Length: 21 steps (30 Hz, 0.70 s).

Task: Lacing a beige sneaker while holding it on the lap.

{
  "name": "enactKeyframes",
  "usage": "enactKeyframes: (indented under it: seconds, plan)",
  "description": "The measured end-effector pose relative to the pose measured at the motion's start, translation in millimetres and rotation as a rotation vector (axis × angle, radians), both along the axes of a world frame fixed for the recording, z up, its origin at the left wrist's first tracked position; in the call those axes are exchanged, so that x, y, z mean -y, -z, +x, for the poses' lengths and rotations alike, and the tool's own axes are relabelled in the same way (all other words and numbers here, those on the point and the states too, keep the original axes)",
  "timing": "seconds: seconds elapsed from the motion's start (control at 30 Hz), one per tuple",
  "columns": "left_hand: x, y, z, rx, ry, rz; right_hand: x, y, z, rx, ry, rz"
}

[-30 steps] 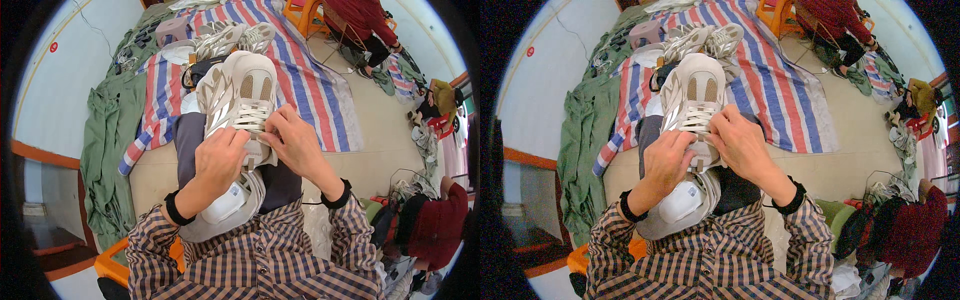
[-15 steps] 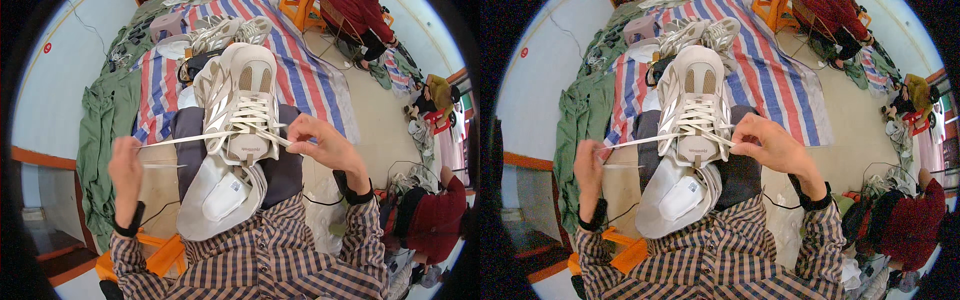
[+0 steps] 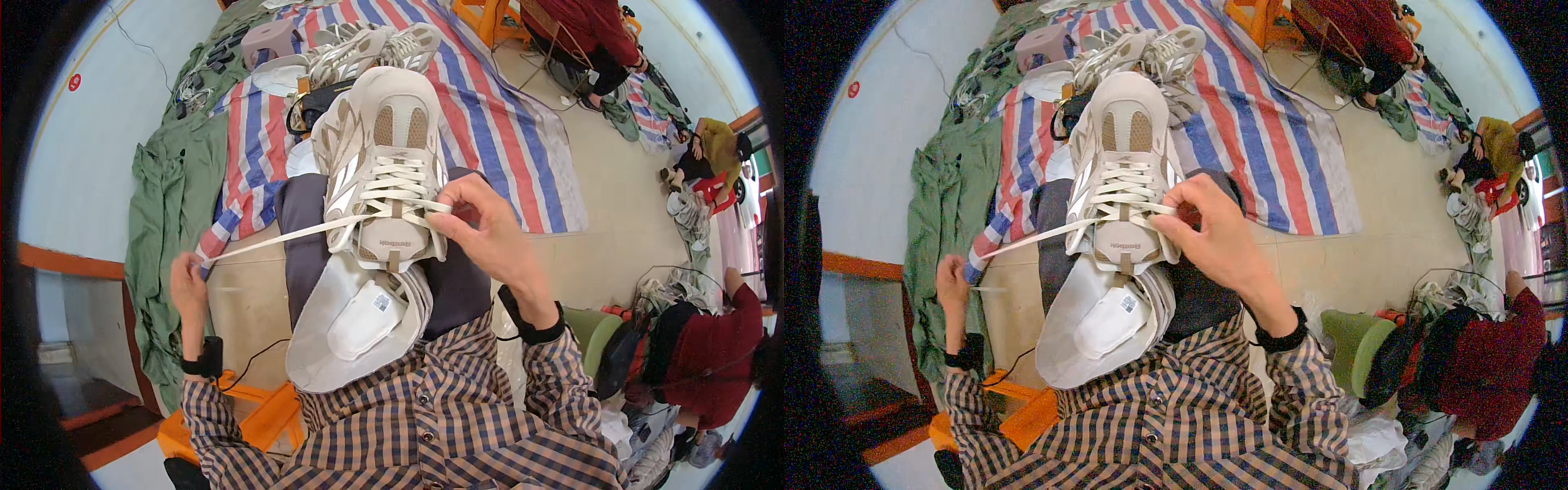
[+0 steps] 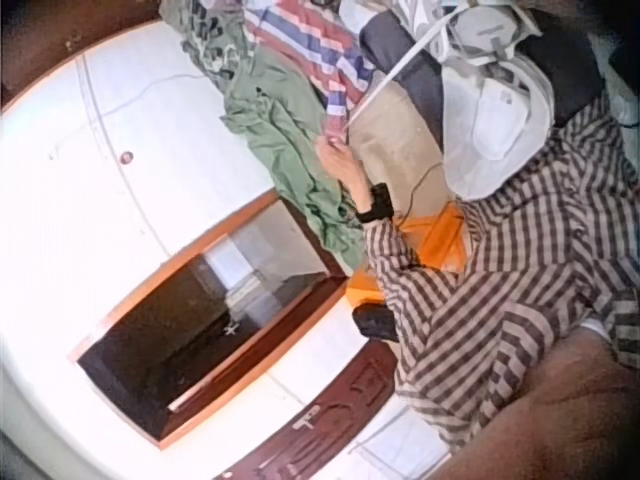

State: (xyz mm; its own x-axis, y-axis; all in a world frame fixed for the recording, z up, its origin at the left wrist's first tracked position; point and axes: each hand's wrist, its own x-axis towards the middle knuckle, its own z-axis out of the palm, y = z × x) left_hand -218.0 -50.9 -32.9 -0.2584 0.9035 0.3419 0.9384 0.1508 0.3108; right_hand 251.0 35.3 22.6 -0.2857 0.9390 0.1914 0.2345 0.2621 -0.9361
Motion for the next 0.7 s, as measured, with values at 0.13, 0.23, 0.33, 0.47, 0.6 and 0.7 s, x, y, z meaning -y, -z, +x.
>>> enactKeyframes:
  seconds: [0.13,0.23,0.33,0.47,0.6,0.7]
  plan:
    - [30.5,66.5,-17.1,0.166,0.015,-0.295,14.8,-13.2,-19.6,0.166,0.163,0.137]
    - [28.1,47.1,39.7,0.214,0.066,-0.446,24.7,-4.8,-15.5,0.203,0.272,0.197]
    - [18.5,21.5,77.3,0.238,0.149,-0.324,27.6,1.9,-10.9,0.162,0.367,0.237]
    - [-7.1,-18.6,114.3,0.348,0.154,-0.118,30.9,4.8,-9.4,0.130,0.394,0.333]
    - [-23.0,-66.3,170.7,0.368,0.259,0.022,26.3,5.1,-18.4,0.159,0.284,0.358]
    - [-34.6,-79.7,201.2,0.364,0.479,0.155,17.4,-2.7,-21.5,0.364,0.260,0.545]
